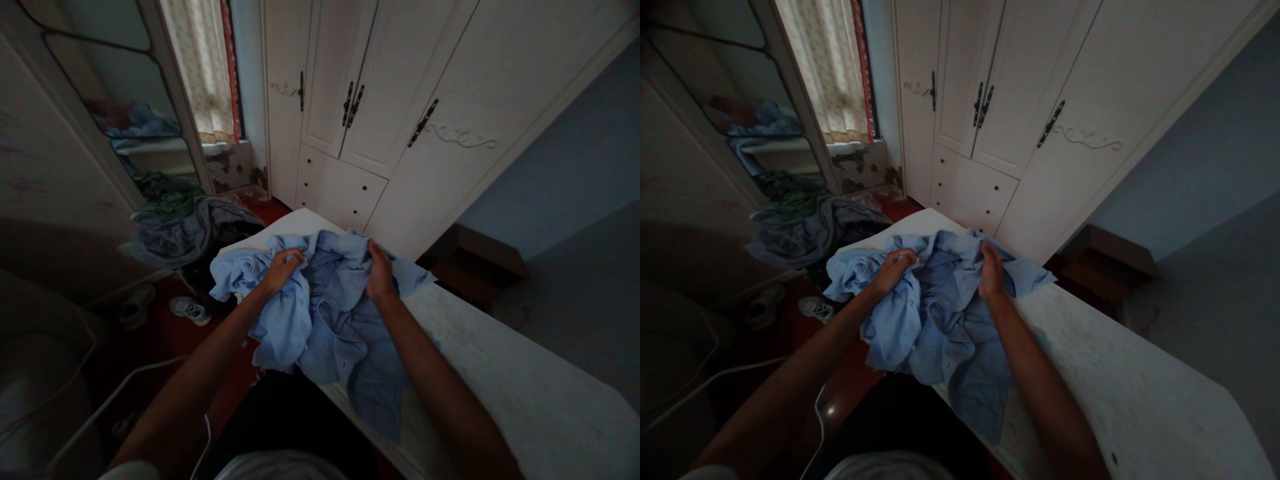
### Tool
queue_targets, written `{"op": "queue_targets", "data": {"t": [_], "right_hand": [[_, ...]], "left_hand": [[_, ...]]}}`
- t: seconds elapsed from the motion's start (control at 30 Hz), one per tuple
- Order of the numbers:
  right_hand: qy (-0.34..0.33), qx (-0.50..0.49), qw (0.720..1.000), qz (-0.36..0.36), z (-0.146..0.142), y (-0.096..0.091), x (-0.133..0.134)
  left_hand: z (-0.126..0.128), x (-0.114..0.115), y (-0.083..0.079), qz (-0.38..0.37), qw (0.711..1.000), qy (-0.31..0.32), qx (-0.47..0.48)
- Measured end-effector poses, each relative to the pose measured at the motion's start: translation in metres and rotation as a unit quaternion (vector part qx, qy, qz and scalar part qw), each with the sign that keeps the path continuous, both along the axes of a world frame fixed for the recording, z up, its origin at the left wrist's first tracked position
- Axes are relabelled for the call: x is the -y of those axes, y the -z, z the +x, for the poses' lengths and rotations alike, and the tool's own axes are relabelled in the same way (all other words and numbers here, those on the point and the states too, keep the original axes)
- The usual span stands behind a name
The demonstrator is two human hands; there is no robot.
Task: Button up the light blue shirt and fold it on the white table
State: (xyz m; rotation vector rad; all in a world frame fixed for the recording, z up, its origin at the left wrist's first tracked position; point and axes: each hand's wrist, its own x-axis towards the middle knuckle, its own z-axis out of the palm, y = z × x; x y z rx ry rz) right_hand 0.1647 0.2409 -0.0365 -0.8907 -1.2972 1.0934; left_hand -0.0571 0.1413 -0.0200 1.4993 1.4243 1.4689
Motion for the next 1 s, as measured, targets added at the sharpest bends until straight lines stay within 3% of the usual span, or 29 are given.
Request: {"op": "queue_targets", "data": {"t": [0.1, 0.17, 0.3, 0.37, 0.5, 0.67, 0.77, 0.9, 1.0], "right_hand": [[0.042, -0.064, 0.997, -0.012, 0.044, -0.025, -0.019], [0.015, -0.058, 0.998, -0.014, 0.073, -0.041, -0.027], [-0.044, -0.044, 0.998, -0.032, 0.103, -0.062, -0.024], [-0.052, -0.056, 0.995, -0.061, 0.1, -0.068, -0.013], [-0.057, -0.093, 0.991, -0.083, 0.076, -0.086, 0.022], [-0.167, -0.013, 0.984, -0.067, 0.057, -0.117, 0.066], [-0.211, 0.027, 0.977, -0.034, 0.06, -0.133, 0.083], [-0.157, -0.042, 0.986, 0.045, 0.072, -0.153, 0.096], [-0.112, -0.084, 0.985, 0.098, 0.08, -0.163, 0.1]], "left_hand": [[-0.013, 0.007, -0.011, 0.026, 0.993, -0.094, -0.062], [-0.022, 0.013, -0.023, 0.04, 0.977, -0.153, -0.143], [-0.032, 0.025, -0.048, 0.042, 0.905, -0.215, -0.363], [-0.031, 0.03, -0.055, 0.021, 0.889, -0.186, -0.417], [-0.019, 0.033, -0.053, -0.044, 0.879, -0.053, -0.471], [0.007, 0.021, -0.047, -0.064, 0.813, -0.067, -0.574], [0.02, 0.007, -0.047, -0.06, 0.81, 0.018, -0.583], [0.03, -0.012, -0.046, -0.127, 0.825, 0.158, -0.527], [0.038, -0.013, -0.046, -0.15, 0.805, 0.215, -0.532]]}}
